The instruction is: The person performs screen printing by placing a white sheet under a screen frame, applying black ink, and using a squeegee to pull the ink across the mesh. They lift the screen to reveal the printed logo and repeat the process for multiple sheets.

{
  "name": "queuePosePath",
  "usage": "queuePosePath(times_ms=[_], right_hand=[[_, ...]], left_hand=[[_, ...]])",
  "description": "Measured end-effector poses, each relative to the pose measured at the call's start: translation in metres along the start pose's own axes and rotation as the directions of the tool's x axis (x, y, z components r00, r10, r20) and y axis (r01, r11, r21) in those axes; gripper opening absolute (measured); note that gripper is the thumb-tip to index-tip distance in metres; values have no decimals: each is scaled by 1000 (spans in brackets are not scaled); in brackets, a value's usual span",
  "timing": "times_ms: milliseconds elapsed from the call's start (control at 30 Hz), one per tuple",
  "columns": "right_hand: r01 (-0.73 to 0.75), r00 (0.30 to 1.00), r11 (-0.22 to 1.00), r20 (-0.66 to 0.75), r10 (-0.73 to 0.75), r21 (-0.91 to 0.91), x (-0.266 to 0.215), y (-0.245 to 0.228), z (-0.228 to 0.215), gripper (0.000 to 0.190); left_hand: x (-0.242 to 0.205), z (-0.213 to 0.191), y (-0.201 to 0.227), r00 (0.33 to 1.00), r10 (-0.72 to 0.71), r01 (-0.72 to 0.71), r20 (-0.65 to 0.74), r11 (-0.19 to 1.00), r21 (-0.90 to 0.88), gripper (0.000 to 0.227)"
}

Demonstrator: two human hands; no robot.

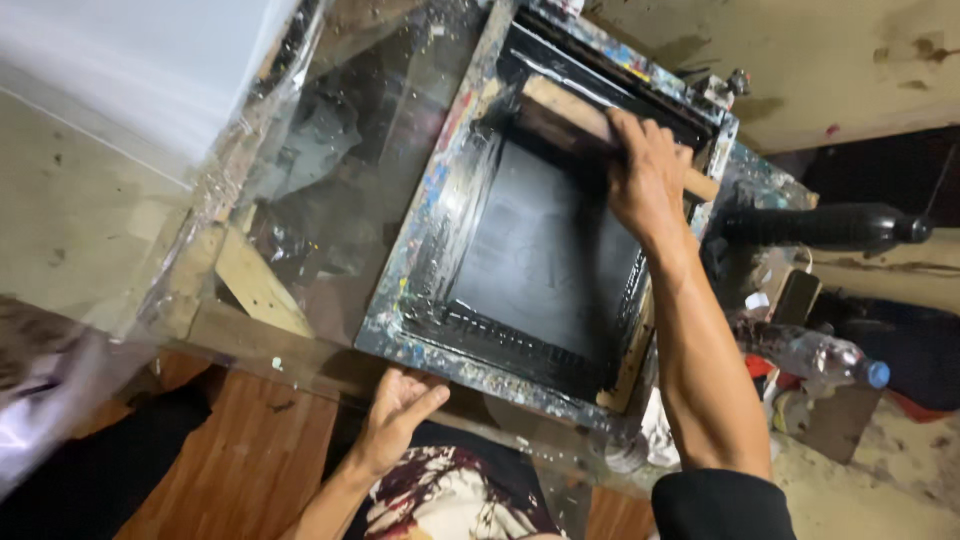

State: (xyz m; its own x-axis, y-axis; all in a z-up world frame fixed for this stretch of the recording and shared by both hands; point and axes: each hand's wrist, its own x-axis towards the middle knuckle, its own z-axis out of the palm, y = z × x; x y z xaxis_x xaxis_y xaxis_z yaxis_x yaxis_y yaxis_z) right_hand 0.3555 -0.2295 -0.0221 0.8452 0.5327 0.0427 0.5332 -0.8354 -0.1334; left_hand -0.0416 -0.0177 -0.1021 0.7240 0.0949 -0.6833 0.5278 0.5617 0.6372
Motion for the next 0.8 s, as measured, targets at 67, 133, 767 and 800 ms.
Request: queuePosePath(times_ms=[67,133,767,800], right_hand=[[13,999,1000,33,-13,10,-25,-19,-8,56],[-11,996,997,90,4,71,-56,-43,-16,54],[-96,991,976,-111,75,-197,-204,-125,61,74],[-109,990,973,-114,87,-202,-197,-121,61,76]], left_hand=[[-1,0,2,1000,2,-2,-3,1000,3,34],[2,-2,5,993,-52,67,-105,986,153,36],[51,-34,-55,992,-103,112,-70,984,140,49],[52,-34,-57,993,-102,111,-65,981,160,45]])
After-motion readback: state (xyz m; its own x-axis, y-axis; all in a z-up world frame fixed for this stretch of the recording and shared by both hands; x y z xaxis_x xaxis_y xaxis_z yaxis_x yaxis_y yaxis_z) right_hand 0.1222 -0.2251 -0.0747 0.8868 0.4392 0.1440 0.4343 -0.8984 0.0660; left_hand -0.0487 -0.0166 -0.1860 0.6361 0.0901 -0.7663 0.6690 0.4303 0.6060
